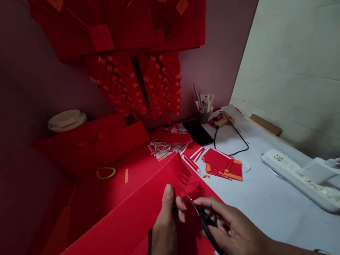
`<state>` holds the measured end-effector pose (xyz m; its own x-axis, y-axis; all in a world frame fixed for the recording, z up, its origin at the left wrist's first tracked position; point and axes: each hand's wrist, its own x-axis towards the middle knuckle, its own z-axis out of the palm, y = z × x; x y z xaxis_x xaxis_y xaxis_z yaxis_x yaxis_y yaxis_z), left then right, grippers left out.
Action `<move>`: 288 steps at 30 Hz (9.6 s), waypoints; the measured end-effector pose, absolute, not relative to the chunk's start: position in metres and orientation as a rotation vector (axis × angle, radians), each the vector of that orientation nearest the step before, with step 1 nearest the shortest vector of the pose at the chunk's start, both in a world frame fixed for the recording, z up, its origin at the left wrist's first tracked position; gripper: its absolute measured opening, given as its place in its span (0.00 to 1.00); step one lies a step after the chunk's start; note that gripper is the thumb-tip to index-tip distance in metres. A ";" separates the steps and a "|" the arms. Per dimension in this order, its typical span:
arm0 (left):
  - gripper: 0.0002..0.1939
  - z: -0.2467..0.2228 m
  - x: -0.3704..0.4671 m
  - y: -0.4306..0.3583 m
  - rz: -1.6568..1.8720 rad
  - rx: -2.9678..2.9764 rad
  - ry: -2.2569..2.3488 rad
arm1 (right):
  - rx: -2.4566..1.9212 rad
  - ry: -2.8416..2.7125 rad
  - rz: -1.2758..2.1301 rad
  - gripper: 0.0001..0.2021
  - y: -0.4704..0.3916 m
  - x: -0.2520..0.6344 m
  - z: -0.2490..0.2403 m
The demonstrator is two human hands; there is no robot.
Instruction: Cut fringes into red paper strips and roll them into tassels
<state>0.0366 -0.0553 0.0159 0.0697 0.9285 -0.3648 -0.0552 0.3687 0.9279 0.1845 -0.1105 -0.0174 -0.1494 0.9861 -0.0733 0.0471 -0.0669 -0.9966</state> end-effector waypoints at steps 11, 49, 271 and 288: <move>0.30 0.014 0.036 -0.054 0.863 0.972 1.313 | -1.174 -1.185 1.472 0.14 -0.109 0.184 -0.018; 0.28 -0.006 0.034 -0.058 0.915 0.936 1.180 | -1.138 -0.947 1.630 0.16 -0.106 0.186 -0.011; 0.29 -0.001 0.043 -0.065 1.011 0.995 1.194 | -1.105 -1.164 1.487 0.16 -0.108 0.186 -0.007; 0.30 -0.001 0.042 -0.066 0.980 1.001 1.241 | -1.128 -1.133 1.498 0.18 -0.108 0.187 -0.014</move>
<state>0.0422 -0.0657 -0.0008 0.0751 0.9597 -0.2707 -0.0407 0.2741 0.9608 0.1870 -0.1084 -0.0139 -0.1619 0.9774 -0.1356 -0.1350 -0.1581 -0.9782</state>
